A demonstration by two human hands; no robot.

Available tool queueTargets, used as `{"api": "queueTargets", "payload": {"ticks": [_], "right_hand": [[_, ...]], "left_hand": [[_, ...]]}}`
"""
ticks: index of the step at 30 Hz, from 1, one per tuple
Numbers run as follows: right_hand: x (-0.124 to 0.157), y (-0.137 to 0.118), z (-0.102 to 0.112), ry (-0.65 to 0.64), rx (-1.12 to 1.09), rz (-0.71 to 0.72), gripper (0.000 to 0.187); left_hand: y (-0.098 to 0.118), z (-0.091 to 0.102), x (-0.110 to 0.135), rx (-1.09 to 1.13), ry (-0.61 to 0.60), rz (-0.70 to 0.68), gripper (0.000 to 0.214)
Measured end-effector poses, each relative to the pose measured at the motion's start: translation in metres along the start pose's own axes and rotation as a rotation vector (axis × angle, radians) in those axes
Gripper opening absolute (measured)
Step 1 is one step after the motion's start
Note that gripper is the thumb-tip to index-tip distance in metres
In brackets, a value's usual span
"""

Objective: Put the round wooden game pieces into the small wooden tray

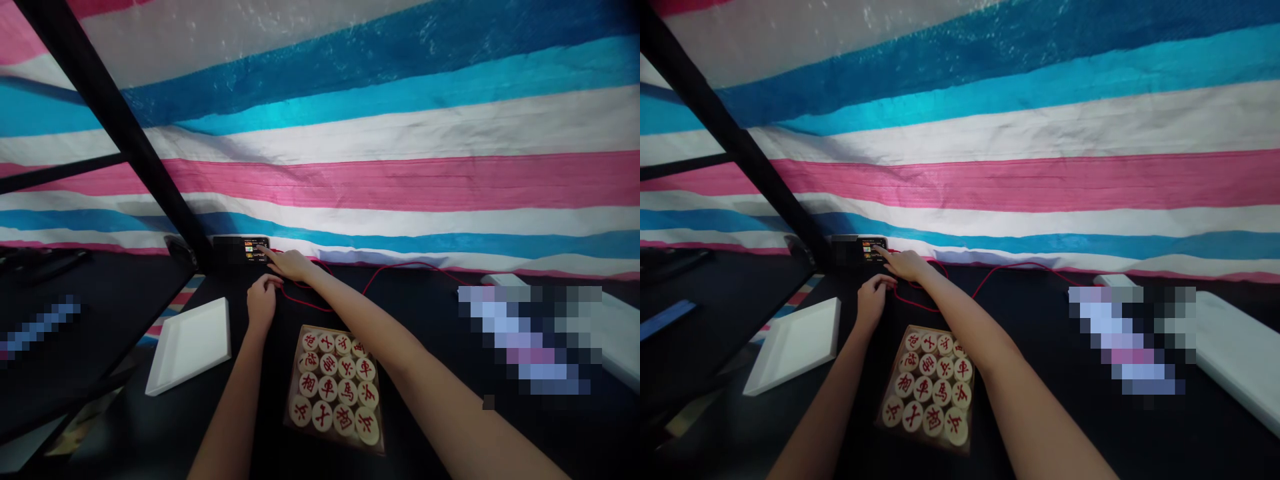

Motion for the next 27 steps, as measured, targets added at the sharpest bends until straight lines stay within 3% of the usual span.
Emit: {"api": "queueTargets", "payload": {"ticks": [27], "right_hand": [[0.0010,-0.0035,-0.0017,-0.051,0.056,0.047,0.046]], "left_hand": [[0.0041,0.0005,0.0016,-0.029,-0.026,0.009,0.032]]}}
Point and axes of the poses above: each hand's wrist, its own x-axis away from the middle knuckle, its own z-axis out of the back of the hand, y = z × x, the point moved 8 cm from there along -x, towards the middle knuckle, and after that the axes turned 9 degrees about -x, right-handed, at the moved point
